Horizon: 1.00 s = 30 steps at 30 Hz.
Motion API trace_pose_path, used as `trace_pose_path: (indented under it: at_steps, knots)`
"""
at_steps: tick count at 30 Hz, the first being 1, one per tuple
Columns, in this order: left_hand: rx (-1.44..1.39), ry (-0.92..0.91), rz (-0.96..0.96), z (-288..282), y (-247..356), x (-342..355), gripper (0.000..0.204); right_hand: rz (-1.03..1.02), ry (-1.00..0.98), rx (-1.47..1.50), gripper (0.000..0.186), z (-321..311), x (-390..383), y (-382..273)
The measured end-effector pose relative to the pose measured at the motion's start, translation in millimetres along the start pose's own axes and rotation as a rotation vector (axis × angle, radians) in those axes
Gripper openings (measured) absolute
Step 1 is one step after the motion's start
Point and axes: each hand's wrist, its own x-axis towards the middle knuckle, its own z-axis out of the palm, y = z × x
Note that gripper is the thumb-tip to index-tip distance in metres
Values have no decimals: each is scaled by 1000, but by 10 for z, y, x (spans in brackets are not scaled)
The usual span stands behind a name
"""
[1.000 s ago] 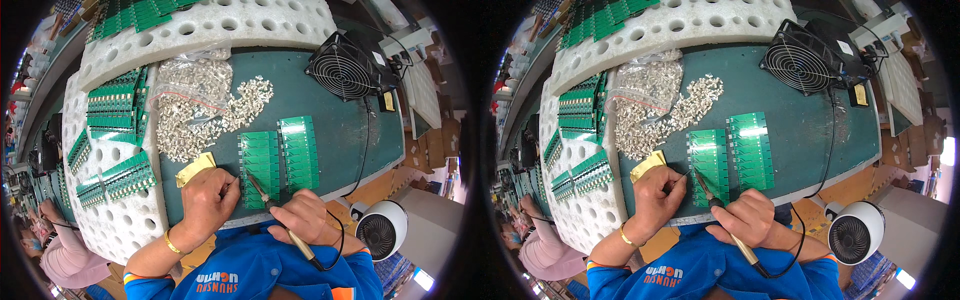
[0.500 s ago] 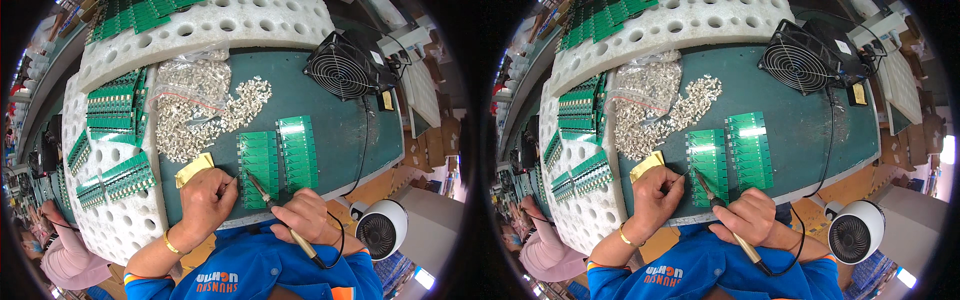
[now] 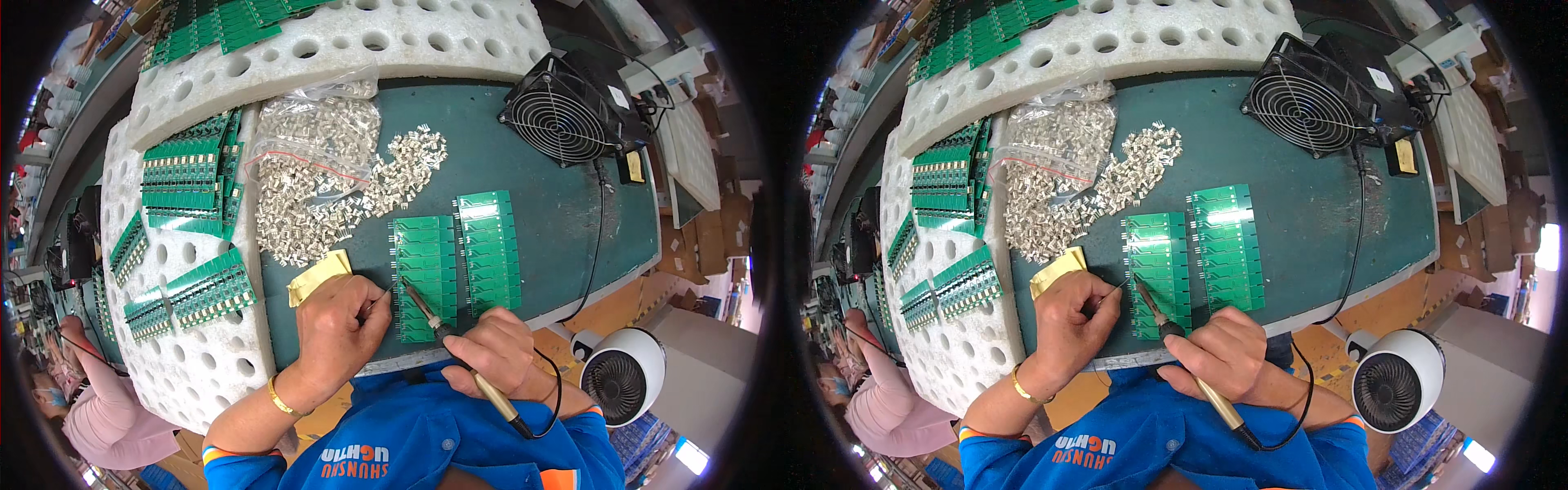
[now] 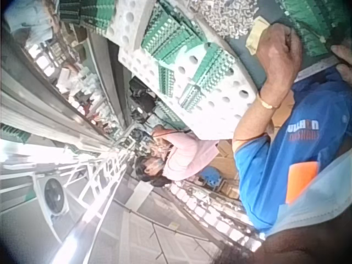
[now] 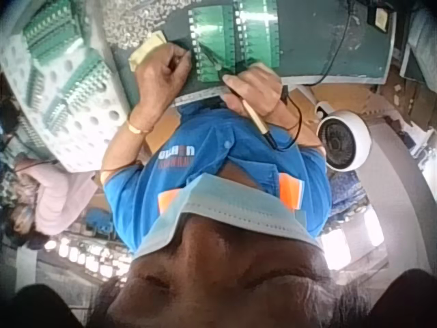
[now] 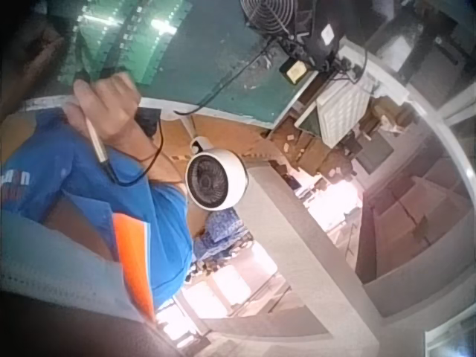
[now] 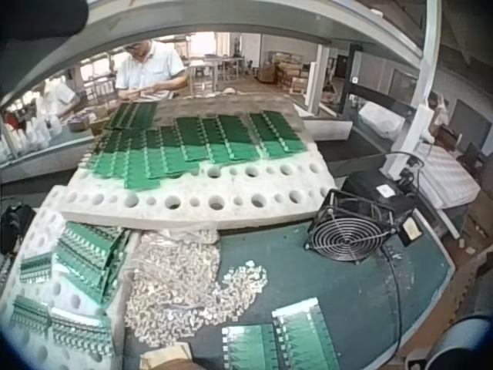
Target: The person solders electronic components onto circuit board strips using a soldering iron and solder wire, then lifts the circuit board strip and solders additional pins.
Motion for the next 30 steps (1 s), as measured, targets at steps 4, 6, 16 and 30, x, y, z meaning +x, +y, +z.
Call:
trace_pose_path:
  at_steps: [4,6,16,30]
  knots:
    - [0,-4,-1,-1,8,10,15,-4,6,-6,37,8,-6,4]
    - [-6,-6,1,0,7,17,15,0,10,-6,37,10,-10,5]
    - [-1,-19,29,-4,-41,7,12,13,-11,-1,30,-6,-4,9]
    - [20,8,14,-67,-16,15,12,11,11,-5,34,-47,-11,-9]
